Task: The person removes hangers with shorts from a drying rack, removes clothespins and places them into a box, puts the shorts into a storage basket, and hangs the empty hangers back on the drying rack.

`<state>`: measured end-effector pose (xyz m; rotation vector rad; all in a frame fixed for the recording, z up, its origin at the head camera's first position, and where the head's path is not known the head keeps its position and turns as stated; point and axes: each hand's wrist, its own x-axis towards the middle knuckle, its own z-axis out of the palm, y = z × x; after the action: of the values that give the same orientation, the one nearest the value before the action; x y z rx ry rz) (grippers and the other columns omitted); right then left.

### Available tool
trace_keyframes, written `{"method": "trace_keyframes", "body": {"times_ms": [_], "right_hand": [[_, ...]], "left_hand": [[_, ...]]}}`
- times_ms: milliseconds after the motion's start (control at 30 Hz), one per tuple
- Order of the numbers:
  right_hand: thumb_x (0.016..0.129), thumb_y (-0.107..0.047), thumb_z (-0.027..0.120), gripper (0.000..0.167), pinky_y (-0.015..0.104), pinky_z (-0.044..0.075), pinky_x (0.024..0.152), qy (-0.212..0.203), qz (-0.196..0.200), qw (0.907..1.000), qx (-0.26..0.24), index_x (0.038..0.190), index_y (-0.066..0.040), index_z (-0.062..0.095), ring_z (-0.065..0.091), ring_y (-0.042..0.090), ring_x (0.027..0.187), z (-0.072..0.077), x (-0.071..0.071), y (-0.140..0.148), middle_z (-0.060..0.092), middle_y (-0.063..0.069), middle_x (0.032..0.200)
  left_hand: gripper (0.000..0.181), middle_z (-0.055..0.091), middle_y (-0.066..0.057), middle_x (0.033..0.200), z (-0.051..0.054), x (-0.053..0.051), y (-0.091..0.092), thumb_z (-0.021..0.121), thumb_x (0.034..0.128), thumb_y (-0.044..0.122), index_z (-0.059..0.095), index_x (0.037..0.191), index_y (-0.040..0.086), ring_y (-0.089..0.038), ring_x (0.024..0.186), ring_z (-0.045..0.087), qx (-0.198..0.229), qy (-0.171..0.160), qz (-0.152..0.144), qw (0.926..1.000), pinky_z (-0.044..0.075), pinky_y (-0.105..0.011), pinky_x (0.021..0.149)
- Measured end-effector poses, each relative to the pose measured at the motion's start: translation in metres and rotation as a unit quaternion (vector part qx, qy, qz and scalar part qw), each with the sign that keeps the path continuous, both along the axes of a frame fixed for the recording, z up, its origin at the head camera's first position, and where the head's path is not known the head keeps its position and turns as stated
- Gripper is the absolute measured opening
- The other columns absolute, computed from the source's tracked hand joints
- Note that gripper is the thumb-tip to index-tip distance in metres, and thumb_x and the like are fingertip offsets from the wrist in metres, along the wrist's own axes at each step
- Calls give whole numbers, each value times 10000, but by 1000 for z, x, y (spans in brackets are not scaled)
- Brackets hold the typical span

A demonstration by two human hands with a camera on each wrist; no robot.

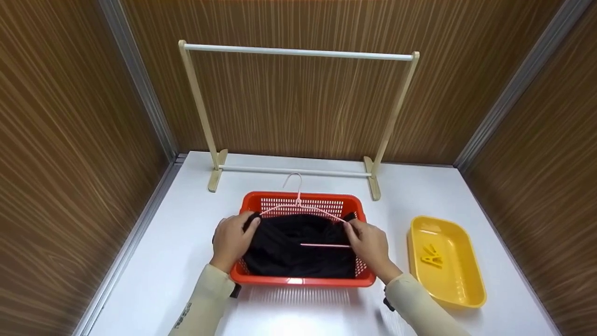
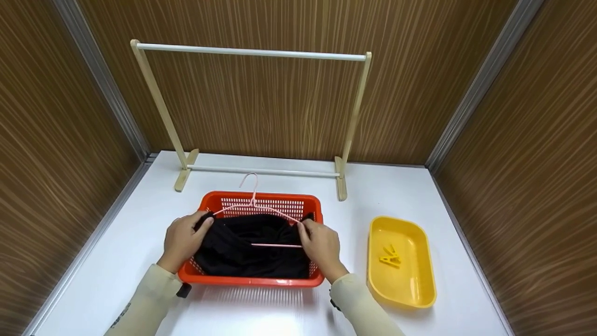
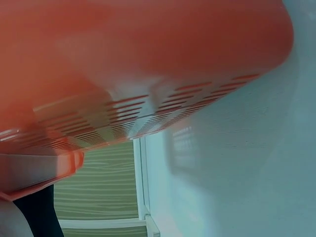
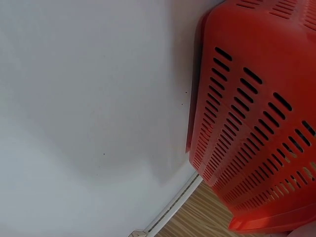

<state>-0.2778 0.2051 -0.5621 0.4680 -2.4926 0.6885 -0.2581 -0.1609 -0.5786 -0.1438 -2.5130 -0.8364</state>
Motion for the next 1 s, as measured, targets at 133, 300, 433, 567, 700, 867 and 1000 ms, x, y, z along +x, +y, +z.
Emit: {"method": "trace_keyframes", "body": {"times_ms": [133,300,433,567,700,867,1000], "right_hand": [[999,-262,688,158,391,442,582,-24,-11,10000,-7,868,-182,724,518,146,580,-3,2,-1,616,-61,665],[992,-256,699,163,395,435,569,31,-56,10000,7,846,-184,715,511,155,573,-4,3,-1,587,-58,639],[984,-238,708,157,402,438,569,247,-52,9997,-74,837,-185,715,516,159,575,-3,1,0,594,-55,644],[967,-210,731,120,390,473,574,710,82,9972,-225,857,-162,737,567,146,594,-5,0,0,661,-40,695],[949,-182,750,99,389,506,585,1246,199,9914,-338,863,-134,739,624,160,632,-7,-1,1,703,-7,745],[952,-169,749,103,390,512,613,1306,117,9890,-683,859,-125,744,624,171,657,-5,-3,5,703,5,753],[954,-176,750,113,385,491,629,1109,-35,9892,-962,859,-116,758,600,161,658,-6,-2,9,703,6,751]], "left_hand": [[256,761,-12,980,-1,1,-1,645,1020,402,753,1136,201,-229,851,681,26,34,13,10000,509,-446,860],[252,763,-12,955,-3,1,0,659,1011,410,760,1117,206,-230,850,692,45,104,-5,9999,512,-458,873],[264,765,-13,960,0,0,1,652,1013,419,762,1110,199,-231,848,690,76,181,-20,9998,510,-455,872],[265,761,-21,952,1,2,-1,654,1015,400,754,1075,163,-233,819,666,102,270,45,9996,502,-437,836],[275,760,-43,973,2,4,-2,648,1021,375,743,1064,121,-243,812,628,14,408,40,9992,462,-410,798],[285,731,-70,980,6,1,0,619,1039,363,719,1033,96,-269,853,585,-255,563,-55,9981,405,-408,799],[299,714,-81,954,5,0,2,606,1047,366,692,986,86,-285,854,588,-398,587,-89,9974,414,-427,812]]}}
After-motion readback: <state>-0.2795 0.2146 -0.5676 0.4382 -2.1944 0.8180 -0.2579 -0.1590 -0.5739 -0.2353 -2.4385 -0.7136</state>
